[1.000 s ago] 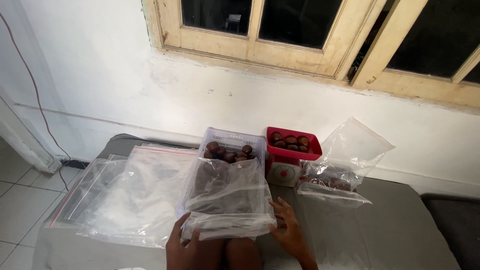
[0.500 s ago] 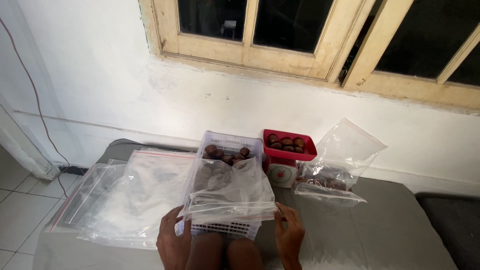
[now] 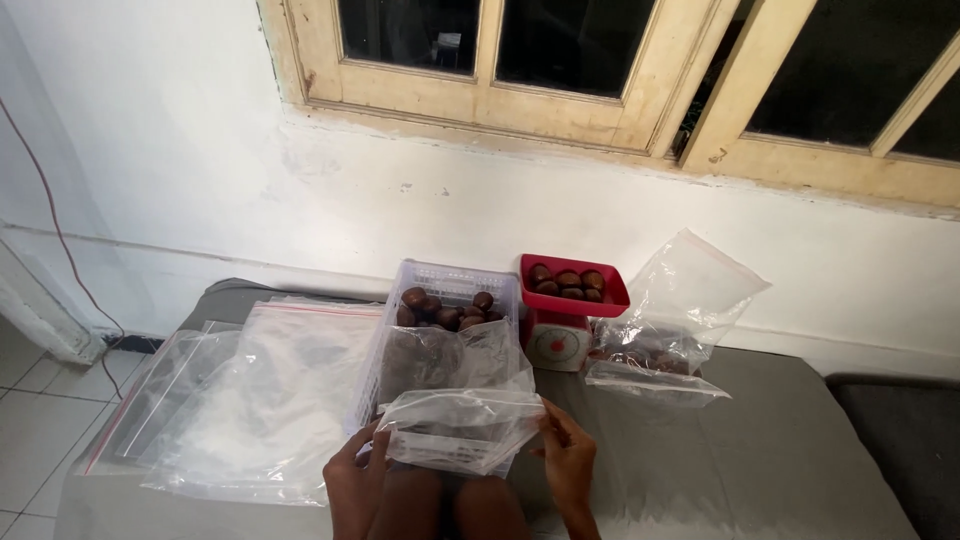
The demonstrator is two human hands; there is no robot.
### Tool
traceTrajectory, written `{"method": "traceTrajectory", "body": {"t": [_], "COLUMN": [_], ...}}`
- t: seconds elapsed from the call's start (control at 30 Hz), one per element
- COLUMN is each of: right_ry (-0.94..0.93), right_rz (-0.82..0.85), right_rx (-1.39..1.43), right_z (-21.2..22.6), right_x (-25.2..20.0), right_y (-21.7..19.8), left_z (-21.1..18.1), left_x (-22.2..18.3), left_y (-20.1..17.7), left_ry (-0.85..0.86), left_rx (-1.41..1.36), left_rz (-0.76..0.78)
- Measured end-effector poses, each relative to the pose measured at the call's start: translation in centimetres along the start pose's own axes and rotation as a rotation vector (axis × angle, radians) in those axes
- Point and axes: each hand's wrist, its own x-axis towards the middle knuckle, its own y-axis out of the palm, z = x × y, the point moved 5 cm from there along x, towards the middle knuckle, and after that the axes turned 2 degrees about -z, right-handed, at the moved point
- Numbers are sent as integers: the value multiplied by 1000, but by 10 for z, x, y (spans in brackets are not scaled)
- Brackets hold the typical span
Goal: Picking snake fruits from a crate, weighing them on a manual scale, and placing them into plastic bags for packaging.
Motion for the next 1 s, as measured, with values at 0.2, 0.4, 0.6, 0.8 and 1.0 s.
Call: {"method": "traceTrajectory", "body": {"t": [0.2,0.4,0.6,0.8,1.0], "right_ry": [228,118,320,533,648], "right_rz": [57,125,285,542,686], "right_rx": [218,190,370,523,434], "right_z": [-14,2,-30,-44,-37], "right_x": [12,16,41,51,34], "right_y": [8,11,4,-18,-20], "left_z": [-18,-11,-21,42,56], "left_x": [-5,14,3,45,38], "left_y": [8,-2,11,20,19], "left_ry": [-161,268,-205,-347,-465], "left_rx": [-324,243,-382,-615,-740], "left_rz": [95,30,253,499,574]}}
